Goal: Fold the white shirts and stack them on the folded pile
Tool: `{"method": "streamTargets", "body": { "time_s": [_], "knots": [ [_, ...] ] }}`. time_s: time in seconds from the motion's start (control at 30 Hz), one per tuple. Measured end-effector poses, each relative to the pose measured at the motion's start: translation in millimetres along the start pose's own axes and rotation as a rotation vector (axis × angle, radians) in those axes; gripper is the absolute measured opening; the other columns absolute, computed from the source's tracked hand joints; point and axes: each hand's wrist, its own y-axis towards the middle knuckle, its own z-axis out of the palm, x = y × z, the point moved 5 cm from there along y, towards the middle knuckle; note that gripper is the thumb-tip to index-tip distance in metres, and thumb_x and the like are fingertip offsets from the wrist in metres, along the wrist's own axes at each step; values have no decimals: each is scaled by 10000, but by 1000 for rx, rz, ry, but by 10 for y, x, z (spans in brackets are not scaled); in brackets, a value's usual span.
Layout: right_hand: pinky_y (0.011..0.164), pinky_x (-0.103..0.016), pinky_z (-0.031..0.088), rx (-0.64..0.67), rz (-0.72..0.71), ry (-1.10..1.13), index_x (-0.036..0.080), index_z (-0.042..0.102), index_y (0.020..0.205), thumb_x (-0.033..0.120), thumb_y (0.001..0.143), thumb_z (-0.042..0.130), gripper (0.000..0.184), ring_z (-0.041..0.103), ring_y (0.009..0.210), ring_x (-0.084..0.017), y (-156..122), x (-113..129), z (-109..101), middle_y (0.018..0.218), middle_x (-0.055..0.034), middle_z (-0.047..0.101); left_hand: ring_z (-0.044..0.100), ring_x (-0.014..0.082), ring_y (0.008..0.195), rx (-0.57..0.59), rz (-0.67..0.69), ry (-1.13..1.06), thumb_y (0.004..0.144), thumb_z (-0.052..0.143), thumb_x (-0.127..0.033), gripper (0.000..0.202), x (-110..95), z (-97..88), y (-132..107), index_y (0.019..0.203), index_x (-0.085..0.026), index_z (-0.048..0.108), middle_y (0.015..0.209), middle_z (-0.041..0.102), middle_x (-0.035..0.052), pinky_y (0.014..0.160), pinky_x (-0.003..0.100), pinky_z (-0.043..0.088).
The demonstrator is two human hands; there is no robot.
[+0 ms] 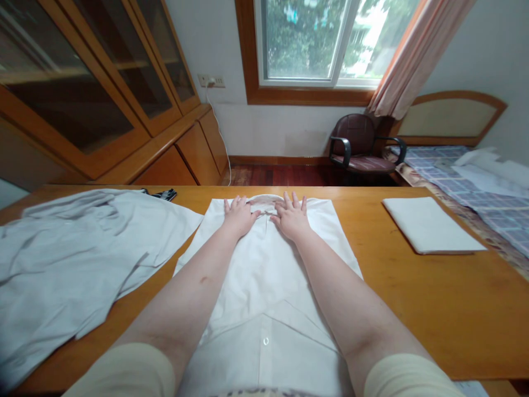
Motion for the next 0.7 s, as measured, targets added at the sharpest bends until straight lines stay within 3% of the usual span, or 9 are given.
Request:
{"method": "streamTargets", "body": {
  "time_s": [0.23, 0.37, 0.5, 0.6, 0.7],
  "knots": [
    [1052, -590, -31, 10, 27, -9, 268, 499, 1309, 584, 884, 330, 556, 82, 1383, -350, 0, -20, 15, 1525, -83, 185, 152, 362, 1375, -31, -97, 1, 835, 378, -598, 555, 57, -10, 3, 1141, -206, 625, 1454, 350, 128, 1072, 605, 57],
    [1049, -588, -54, 20, 69, -23, 273, 495, 1314, 591, 884, 313, 564, 63, 1384, -349, 14, -39, 48, 1531, -72, 165, 150, 340, 1378, -90, 21, -44, 850, 423, -520, 457, -32, -146, -20, 1131, -221, 624, 1463, 338, 102, 1085, 585, 79],
    [1038, -588, -99, 2, 125, -51, 223, 507, 1307, 588, 889, 292, 595, 16, 1388, -348, 27, -60, 82, 1530, -102, 156, 141, 292, 1387, -95, 237, -71, 872, 428, -456, 404, -212, -231, -61, 1154, -230, 609, 1485, 303, 63, 1113, 535, 70],
    [1042, -578, -98, -16, 127, -39, 209, 504, 1307, 576, 888, 307, 591, 14, 1389, -341, 26, -59, 84, 1528, -111, 161, 195, 259, 1374, 2, 365, -79, 888, 402, -456, 470, -310, -166, -89, 1295, -238, 492, 1466, 347, 57, 1117, 534, 19],
    [1043, -585, -66, -47, 116, 1, 229, 548, 1255, 544, 879, 368, 523, 61, 1383, -344, 25, -66, 46, 1521, -97, 194, 274, 259, 1343, 112, 342, -90, 889, 397, -469, 538, -290, -62, -89, 1380, -250, 371, 1423, 416, 62, 1097, 576, 1]
  ]
}}
